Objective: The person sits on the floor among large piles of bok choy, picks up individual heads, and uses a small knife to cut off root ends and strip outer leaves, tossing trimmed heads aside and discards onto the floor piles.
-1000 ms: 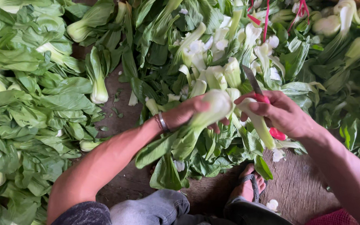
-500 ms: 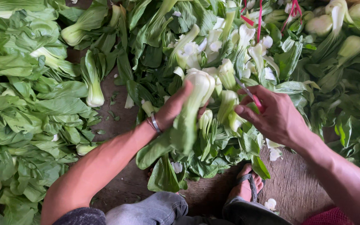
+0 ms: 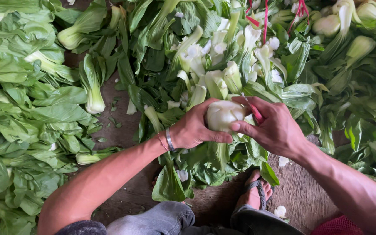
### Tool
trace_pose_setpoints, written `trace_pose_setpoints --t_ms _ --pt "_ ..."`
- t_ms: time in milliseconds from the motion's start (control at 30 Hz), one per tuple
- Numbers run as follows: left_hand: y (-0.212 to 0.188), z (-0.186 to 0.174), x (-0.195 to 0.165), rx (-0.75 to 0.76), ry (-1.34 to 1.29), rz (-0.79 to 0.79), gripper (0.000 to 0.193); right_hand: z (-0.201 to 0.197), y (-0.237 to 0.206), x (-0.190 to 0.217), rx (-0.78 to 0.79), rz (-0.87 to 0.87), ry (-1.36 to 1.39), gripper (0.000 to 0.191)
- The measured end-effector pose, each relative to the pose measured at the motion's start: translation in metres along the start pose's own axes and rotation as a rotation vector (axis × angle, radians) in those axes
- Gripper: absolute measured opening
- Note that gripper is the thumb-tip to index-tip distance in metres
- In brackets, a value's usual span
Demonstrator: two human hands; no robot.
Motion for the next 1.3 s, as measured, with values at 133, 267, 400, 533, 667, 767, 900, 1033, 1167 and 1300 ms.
trace_pose_setpoints --t_ms 133,267,400,533,667,767,900,1033,1167,1300 --pt "-0.002 -0.001 -0.005 0.118 0.008 -0.012 0.084 -0.011 -0.003 -0.002 -0.005 -0.200 0.013 0.062" --pt "-0.007 -0.003 -0.006 0.261 -0.011 -0.062 0.076 -0.025 -0.002 -0.014 0.123 -0.262 0.133 0.061" --pt "-0.004 -0.013 -0.005 0.369 -0.405 -0.074 0.076 -0.033 0.000 -0.029 0.210 -0.237 0.141 0.059" --pt "-0.001 -0.025 0.004 0.336 -0.652 -0.150 0.079 -0.034 0.002 -0.031 0.129 -0.333 0.114 0.057" --pt "-0.006 -0.025 0.006 0.458 -0.761 -0.095 0.076 -0.035 0.005 -0.032 0.102 -0.107 0.177 0.042" --pt "-0.005 -0.022 0.008 0.416 -0.733 -0.073 0.076 -0.044 0.002 -0.026 -0.073 -0.068 -0.115 0.040" --pt "0.001 -0.017 0.006 0.091 -0.196 0.011 0.080 -0.043 -0.008 -0.007 -0.189 -0.294 -0.322 0.050" --pt "-0.001 -0.006 0.000 -0.181 0.151 0.111 0.078 -0.025 -0.021 0.002 -0.034 -0.257 -0.332 0.042" --pt "-0.007 0.002 -0.007 -0.257 0.258 0.193 0.079 -0.011 -0.027 0.011 0.043 -0.326 -0.243 0.040" --pt "-0.011 0.004 -0.012 -0.292 0.357 0.108 0.076 -0.012 -0.028 0.024 -0.051 -0.497 -0.215 0.039"
Point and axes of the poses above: each hand's wrist, its own y-axis towards the middle knuckle, its own z-axis out of the palm, x = y × z, the point moved 3 cm from there along y, towards the middle knuckle, and after that the axes turned 5 degrees about -z, right-handed, at the moved point
